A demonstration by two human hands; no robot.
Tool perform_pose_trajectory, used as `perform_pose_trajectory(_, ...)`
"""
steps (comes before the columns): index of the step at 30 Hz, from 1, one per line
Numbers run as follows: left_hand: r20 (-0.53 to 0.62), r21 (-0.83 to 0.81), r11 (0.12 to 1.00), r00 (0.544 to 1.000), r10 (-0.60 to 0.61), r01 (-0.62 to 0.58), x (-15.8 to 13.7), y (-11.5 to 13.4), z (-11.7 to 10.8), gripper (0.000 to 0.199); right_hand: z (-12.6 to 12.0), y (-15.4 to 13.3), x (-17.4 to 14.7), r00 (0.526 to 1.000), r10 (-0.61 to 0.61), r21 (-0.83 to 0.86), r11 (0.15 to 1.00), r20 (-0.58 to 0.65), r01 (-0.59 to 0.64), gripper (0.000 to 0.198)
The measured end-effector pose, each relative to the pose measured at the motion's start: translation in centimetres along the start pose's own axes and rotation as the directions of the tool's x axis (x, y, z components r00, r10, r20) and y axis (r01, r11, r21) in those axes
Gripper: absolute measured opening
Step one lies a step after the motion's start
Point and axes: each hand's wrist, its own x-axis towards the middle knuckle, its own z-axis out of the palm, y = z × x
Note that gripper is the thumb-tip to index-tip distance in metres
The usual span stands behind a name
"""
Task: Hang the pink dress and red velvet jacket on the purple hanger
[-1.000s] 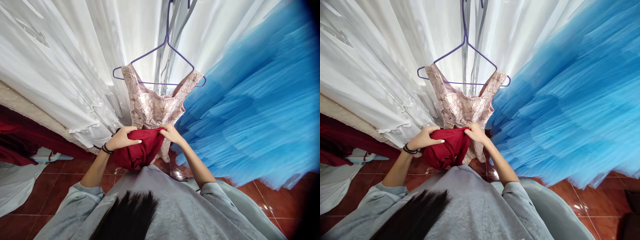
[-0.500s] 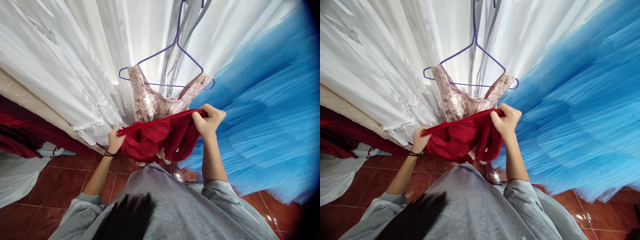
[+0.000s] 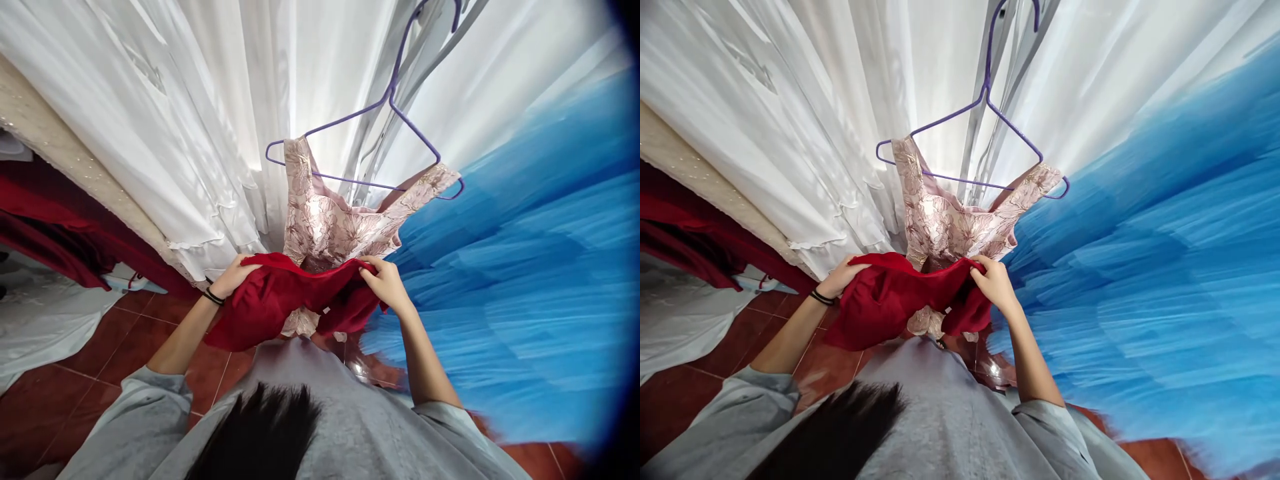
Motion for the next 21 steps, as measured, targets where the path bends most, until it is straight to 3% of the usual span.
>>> perform_pose_trajectory(3,-0.116,0.044,0.993,0.987,0.109,-0.105,-0.2,2.4,0.3,0.033,-0.9,-1.0,-0.3,0.992,-0.017,0.042,0.999,-0.122,0.022,0.031)
perform_pose_trajectory(5,-0.192,0.215,0.956,0.952,0.239,-0.197,-0.3,3.8,-0.3,0.032,-1.6,-1.2,-0.4,0.980,-0.004,0.048,0.999,-0.197,0.013,0.029)
perform_pose_trajectory(7,-0.173,0.364,0.904,0.938,0.301,-0.223,-0.6,5.0,-1.4,0.032,-1.9,-1.1,-0.3,0.978,-0.007,0.059,0.998,-0.210,0.020,0.028)
perform_pose_trajectory(8,-0.137,0.391,0.895,0.948,0.287,-0.214,-0.8,5.5,-2.0,0.033,-1.8,-1.0,-0.3,0.985,-0.024,0.065,0.997,-0.168,0.035,0.027)
perform_pose_trajectory(10,-0.074,0.355,0.919,0.975,0.211,-0.172,-1.5,6.6,-3.4,0.037,-0.6,-0.9,0.0,0.995,-0.092,0.067,0.994,0.027,0.090,0.027)
perform_pose_trajectory(12,-0.067,0.267,0.958,0.990,0.125,-0.103,-2.5,8.1,-4.8,0.038,1.2,-1.2,0.6,0.949,-0.163,0.076,0.986,0.270,0.148,0.027)
perform_pose_trajectory(14,-0.102,0.196,0.980,0.994,0.047,-0.027,-3.5,9.8,-6.3,0.038,2.7,-1.7,1.3,0.899,-0.225,0.089,0.974,0.375,0.207,0.028)
perform_pose_trajectory(16,-0.174,0.160,0.987,0.985,0.003,0.026,-3.7,11.8,-7.8,0.040,2.7,-2.5,2.3,0.922,-0.305,0.067,0.952,0.240,0.298,0.028)
perform_pose_trajectory(18,-0.266,0.178,0.983,0.964,0.000,0.050,-2.9,13.9,-9.0,0.042,0.4,-3.1,3.8,0.920,-0.386,-0.050,0.922,-0.074,0.383,0.032)
perform_pose_trajectory(19,-0.298,0.218,0.974,0.954,0.003,0.065,-2.0,14.9,-9.5,0.041,-1.4,-3.1,4.7,0.879,-0.409,-0.144,0.912,-0.246,0.384,0.035)
perform_pose_trajectory(21,-0.332,0.377,0.923,0.941,0.062,0.072,0.6,16.8,-10.2,0.033,-6.0,-2.7,6.7,0.753,-0.420,-0.313,0.903,-0.506,0.294,0.042)
